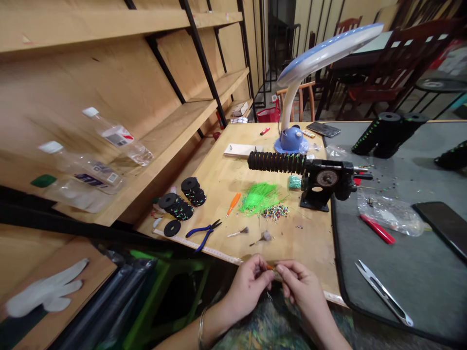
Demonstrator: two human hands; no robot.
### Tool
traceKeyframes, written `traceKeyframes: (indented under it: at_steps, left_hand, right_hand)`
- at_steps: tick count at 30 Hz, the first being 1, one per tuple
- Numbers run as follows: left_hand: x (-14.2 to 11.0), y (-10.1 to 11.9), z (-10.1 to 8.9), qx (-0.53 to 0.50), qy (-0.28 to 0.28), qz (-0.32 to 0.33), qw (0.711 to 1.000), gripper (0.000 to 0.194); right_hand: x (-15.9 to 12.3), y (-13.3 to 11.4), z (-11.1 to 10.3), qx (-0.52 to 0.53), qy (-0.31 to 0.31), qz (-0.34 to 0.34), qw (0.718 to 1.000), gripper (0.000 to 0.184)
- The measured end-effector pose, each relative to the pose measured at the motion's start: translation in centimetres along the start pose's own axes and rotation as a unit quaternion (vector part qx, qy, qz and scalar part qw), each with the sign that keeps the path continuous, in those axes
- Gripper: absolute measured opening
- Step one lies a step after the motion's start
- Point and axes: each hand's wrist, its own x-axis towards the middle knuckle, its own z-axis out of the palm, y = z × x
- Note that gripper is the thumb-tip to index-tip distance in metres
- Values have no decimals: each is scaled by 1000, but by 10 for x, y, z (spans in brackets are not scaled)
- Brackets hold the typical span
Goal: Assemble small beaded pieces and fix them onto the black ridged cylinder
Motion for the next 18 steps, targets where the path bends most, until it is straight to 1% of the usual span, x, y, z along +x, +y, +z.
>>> traceKeyframes:
  at_steps: [3, 7, 13, 18]
  left_hand:
    - [0, 3, 2, -9, -17, -8, 1000, 36]
    - [0, 5, 6, -44, -29, -28, 998, 38]
    - [0, 5, 9, -78, -20, -21, 997, 34]
    - [0, 4, 12, -86, -4, -21, 996, 37]
  right_hand:
    - [-2, 1, 1, 2, -4, -4, 1000, 57]
    - [-4, 3, 2, 22, 10, -22, 999, 53]
    - [-4, 8, 3, 54, 11, -51, 997, 50]
    - [-5, 10, 6, 63, 12, -57, 996, 49]
